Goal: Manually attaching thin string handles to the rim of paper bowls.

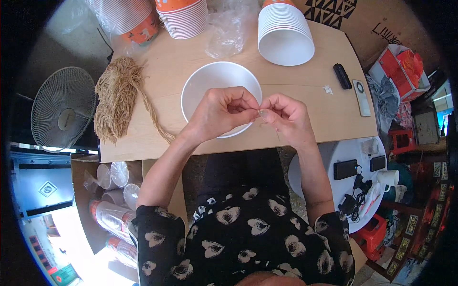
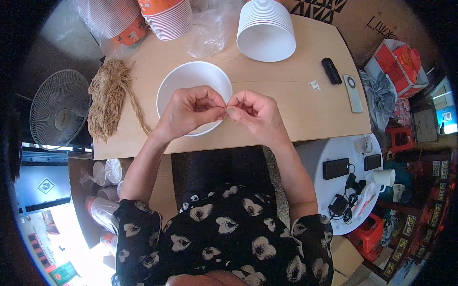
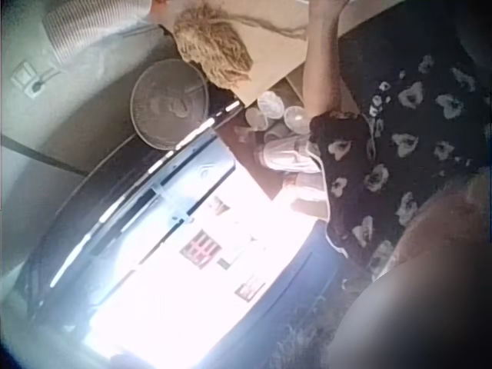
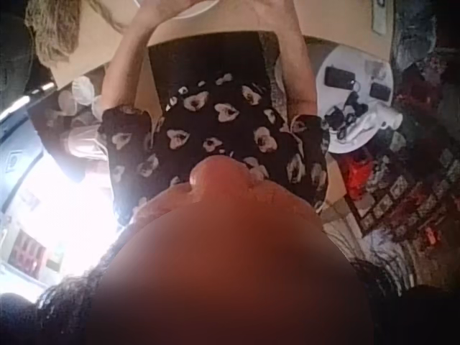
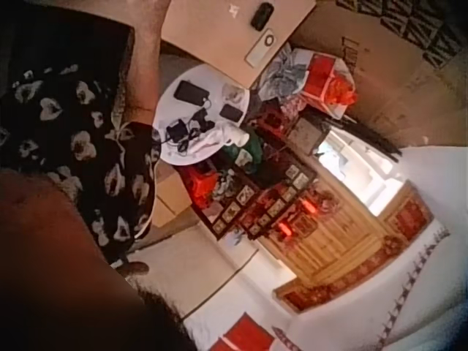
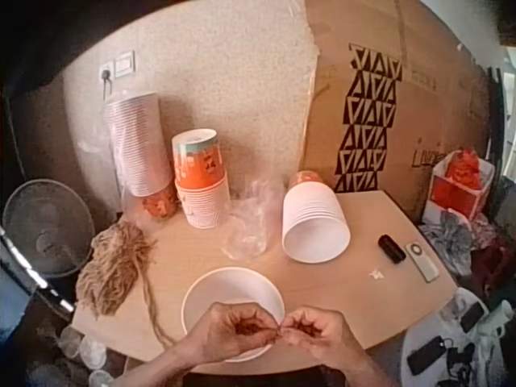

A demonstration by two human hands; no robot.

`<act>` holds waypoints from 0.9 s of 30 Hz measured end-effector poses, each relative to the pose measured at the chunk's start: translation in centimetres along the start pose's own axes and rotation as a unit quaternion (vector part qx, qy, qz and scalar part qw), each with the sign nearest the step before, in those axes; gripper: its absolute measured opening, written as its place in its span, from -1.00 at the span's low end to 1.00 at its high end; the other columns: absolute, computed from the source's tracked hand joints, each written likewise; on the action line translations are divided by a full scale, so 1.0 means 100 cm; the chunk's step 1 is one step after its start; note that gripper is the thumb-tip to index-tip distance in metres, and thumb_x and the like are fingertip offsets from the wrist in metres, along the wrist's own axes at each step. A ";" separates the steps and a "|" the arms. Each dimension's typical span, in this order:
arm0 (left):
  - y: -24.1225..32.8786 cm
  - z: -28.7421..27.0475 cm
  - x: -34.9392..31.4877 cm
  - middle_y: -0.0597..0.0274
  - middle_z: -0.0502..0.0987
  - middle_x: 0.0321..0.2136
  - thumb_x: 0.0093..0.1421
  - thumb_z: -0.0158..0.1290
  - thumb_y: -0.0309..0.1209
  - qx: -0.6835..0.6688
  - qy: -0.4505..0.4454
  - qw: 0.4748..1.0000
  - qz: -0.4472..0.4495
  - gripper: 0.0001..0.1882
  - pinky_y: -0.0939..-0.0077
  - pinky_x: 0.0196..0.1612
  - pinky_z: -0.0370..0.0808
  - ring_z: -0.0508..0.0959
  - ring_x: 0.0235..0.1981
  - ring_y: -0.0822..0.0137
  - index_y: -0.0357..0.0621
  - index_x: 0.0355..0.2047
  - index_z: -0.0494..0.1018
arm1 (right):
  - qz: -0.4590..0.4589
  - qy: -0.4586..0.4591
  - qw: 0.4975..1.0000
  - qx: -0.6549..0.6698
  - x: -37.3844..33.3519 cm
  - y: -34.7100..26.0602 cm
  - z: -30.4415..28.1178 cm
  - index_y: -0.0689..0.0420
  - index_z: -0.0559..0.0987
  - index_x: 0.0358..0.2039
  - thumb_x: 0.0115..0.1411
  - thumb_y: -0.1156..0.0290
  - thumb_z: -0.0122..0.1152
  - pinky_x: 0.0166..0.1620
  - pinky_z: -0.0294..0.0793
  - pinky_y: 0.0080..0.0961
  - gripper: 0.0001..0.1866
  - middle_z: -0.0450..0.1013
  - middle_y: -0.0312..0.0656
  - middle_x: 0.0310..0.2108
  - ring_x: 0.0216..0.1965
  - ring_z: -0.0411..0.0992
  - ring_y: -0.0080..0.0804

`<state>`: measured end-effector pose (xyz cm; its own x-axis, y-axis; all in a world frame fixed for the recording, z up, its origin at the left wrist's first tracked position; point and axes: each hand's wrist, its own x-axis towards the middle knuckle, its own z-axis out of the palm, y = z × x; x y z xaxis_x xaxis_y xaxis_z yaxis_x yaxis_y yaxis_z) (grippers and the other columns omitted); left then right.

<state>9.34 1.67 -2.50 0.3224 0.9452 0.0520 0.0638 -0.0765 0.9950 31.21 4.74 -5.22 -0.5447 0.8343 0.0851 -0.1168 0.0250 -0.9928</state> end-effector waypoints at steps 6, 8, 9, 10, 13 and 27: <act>-0.001 -0.002 -0.001 0.25 0.65 -0.31 0.22 0.22 -0.62 0.013 -0.010 1.000 -0.004 -0.89 0.63 -0.12 0.60 0.63 -0.25 0.52 -0.32 -0.24 0.55 | 0.018 0.000 1.000 0.012 -0.001 -0.004 0.001 0.25 0.56 -0.22 0.29 0.51 0.29 -0.35 0.38 -0.76 -0.89 0.50 -0.36 -0.39 -0.41 0.39 -0.75; 0.000 0.000 -0.001 0.25 0.65 -0.30 0.22 0.21 -0.63 0.009 -0.009 1.000 -0.005 -0.89 0.63 -0.12 0.60 0.63 -0.25 0.52 -0.32 -0.24 0.55 | 0.021 0.003 1.000 0.021 -0.002 -0.003 0.002 0.24 0.56 -0.24 0.29 0.49 0.29 -0.38 0.36 -0.75 -0.89 0.49 -0.36 -0.41 -0.44 0.37 -0.75; 0.000 0.000 -0.001 0.24 0.65 -0.30 0.22 0.21 -0.63 0.005 -0.007 1.000 -0.005 -0.89 0.63 -0.12 0.60 0.63 -0.25 0.52 -0.32 -0.24 0.55 | 0.023 0.006 0.999 0.031 -0.002 -0.002 0.002 0.23 0.55 -0.25 0.29 0.47 0.29 -0.42 0.34 -0.75 -0.88 0.48 -0.36 -0.43 -0.48 0.35 -0.75; 0.000 0.000 -0.001 0.24 0.65 -0.30 0.22 0.21 -0.63 0.005 -0.007 1.000 -0.005 -0.89 0.63 -0.12 0.60 0.63 -0.25 0.52 -0.32 -0.24 0.55 | 0.023 0.006 0.999 0.031 -0.002 -0.001 0.002 0.23 0.55 -0.25 0.29 0.47 0.29 -0.42 0.34 -0.75 -0.88 0.48 -0.36 -0.43 -0.48 0.35 -0.75; -0.001 0.000 -0.001 0.24 0.65 -0.30 0.23 0.20 -0.63 -0.003 -0.012 1.000 -0.001 -0.88 0.62 -0.12 0.59 0.64 -0.24 0.51 -0.32 -0.22 0.54 | 0.034 0.021 0.998 0.048 -0.002 0.003 0.002 0.20 0.55 -0.25 0.32 0.42 0.26 -0.49 0.27 -0.75 -0.88 0.46 -0.34 -0.46 -0.54 0.30 -0.75; 0.001 -0.001 -0.001 0.24 0.64 -0.28 0.24 0.20 -0.62 0.003 -0.023 1.000 -0.007 -0.88 0.61 -0.12 0.59 0.64 -0.21 0.50 -0.32 -0.22 0.52 | -0.026 0.019 0.999 0.014 -0.002 0.005 0.005 0.23 0.55 -0.20 0.31 0.46 0.28 -0.39 0.34 -0.78 -0.87 0.51 -0.35 -0.41 -0.45 0.38 -0.74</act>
<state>9.17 1.59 -2.37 0.3641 0.9307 0.0345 0.0741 -0.0659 0.9951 30.90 4.31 -5.70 -0.5054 0.8527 0.1321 -0.1681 0.0529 -0.9844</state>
